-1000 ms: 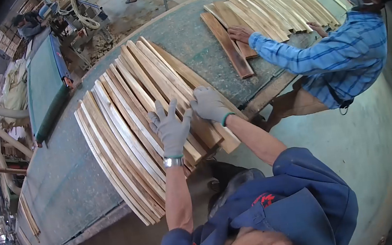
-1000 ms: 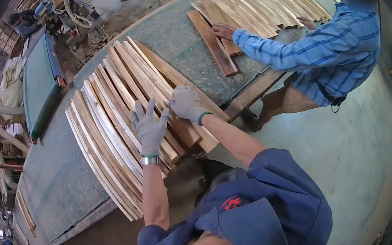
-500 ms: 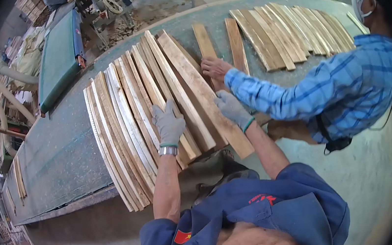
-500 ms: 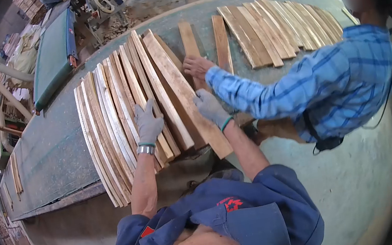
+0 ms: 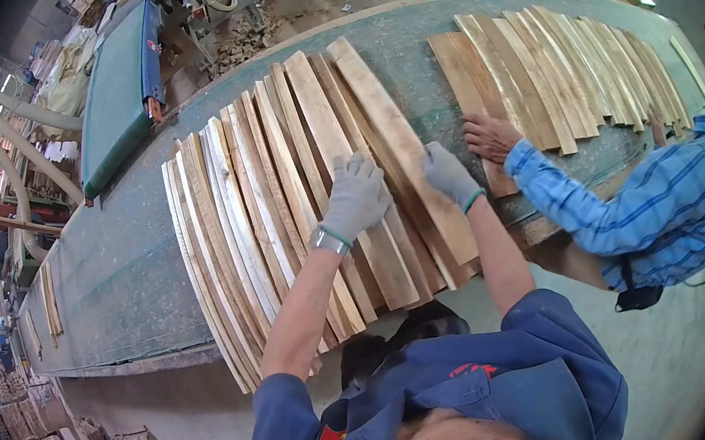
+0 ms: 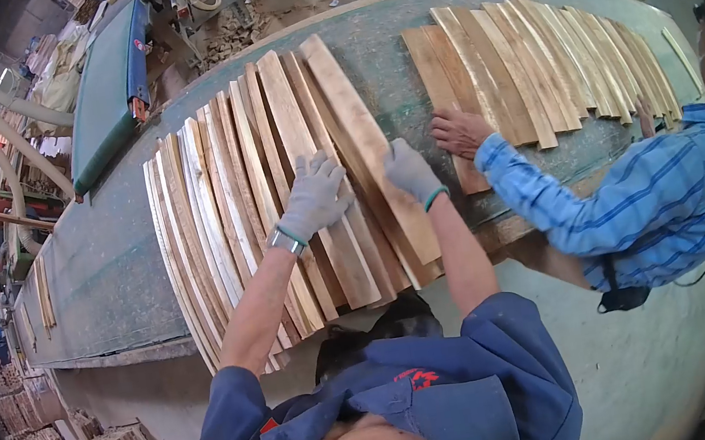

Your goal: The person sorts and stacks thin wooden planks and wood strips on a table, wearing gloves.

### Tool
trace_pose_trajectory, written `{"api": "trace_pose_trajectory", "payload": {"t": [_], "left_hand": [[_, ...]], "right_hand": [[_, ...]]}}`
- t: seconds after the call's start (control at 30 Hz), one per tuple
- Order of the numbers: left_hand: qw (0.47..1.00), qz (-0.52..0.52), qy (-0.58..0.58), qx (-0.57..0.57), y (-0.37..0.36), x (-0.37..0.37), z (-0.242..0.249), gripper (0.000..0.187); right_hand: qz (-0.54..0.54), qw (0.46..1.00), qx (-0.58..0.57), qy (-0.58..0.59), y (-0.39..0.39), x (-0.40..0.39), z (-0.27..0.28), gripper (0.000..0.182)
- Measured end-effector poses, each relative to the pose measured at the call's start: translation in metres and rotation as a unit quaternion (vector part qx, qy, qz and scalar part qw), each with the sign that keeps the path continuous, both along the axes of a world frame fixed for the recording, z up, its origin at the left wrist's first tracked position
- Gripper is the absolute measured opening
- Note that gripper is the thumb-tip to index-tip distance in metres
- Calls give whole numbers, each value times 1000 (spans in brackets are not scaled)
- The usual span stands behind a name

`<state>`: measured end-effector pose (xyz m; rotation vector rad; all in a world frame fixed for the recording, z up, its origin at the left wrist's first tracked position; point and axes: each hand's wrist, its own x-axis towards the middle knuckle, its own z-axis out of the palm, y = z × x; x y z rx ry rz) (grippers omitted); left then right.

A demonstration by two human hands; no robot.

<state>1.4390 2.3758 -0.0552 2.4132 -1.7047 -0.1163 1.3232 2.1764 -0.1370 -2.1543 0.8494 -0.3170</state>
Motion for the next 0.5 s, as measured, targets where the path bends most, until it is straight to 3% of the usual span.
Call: {"api": "trace_pose_trajectory", "payload": {"t": [0.1,0.2,0.37,0.5], "left_hand": [[997,-48,40,-55,-2,19,-1,44],[992,-50,62,-94,9,30,-11,43],[990,-43,66,-121,39,37,-9,37],[988,-32,58,-137,56,39,-2,38]], "right_hand": [[-39,991,36,122,2,14,20,52],[-17,990,101,98,16,20,37,65],[-63,994,2,91,73,33,49,59],[-66,996,9,60,94,33,40,57]]}}
